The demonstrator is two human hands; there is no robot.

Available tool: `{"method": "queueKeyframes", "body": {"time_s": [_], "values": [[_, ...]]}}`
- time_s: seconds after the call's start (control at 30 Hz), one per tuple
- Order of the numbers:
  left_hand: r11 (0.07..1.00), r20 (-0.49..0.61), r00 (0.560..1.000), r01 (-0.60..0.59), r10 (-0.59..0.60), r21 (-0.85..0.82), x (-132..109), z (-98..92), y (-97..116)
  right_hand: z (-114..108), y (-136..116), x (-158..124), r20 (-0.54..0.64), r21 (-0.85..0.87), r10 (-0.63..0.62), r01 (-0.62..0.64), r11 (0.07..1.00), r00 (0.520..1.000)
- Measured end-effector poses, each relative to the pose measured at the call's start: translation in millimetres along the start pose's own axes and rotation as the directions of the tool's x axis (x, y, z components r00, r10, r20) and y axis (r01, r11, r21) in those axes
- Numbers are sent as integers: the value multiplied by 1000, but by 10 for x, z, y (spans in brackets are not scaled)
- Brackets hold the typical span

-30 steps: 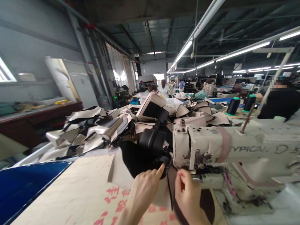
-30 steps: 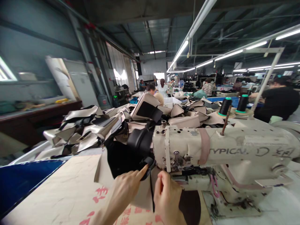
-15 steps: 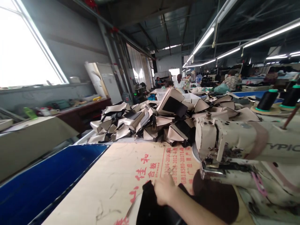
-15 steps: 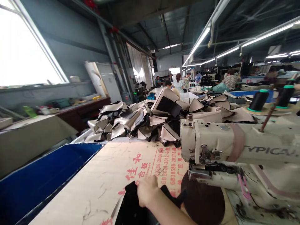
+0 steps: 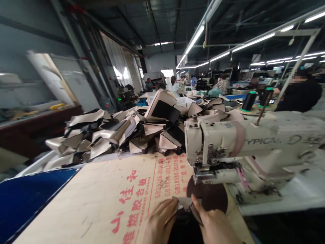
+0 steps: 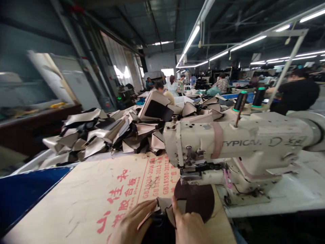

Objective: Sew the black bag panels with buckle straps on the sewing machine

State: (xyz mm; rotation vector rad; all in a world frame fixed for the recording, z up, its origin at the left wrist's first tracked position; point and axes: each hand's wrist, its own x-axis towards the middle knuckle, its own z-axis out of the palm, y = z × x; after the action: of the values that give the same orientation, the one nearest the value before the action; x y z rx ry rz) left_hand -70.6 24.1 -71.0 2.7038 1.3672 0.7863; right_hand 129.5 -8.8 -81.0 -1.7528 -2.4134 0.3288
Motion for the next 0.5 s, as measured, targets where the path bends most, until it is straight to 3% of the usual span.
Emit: {"method": "queueKeyframes", "body": {"time_s": [0.1,0.2,0.27,0.33,0.43,0.5], "values": [[964,144,960,-220,242,-150,296,169,21,-31,408,-7,-87,32,-108,111,993,990],[908,274,897,-246,346,-341,435,214,56,-46,648,36,-284,171,-255,311,935,924],[879,342,875,-171,344,-446,490,174,89,-30,698,70,-389,312,-330,460,831,860],[859,406,855,-86,324,-504,524,124,115,4,696,91,-408,417,-369,530,739,835],[855,451,851,6,267,-518,485,145,144,54,676,88,-363,444,-354,494,747,862],[874,393,906,60,154,-483,393,246,180,71,675,76,-355,424,-314,451,786,881]]}}
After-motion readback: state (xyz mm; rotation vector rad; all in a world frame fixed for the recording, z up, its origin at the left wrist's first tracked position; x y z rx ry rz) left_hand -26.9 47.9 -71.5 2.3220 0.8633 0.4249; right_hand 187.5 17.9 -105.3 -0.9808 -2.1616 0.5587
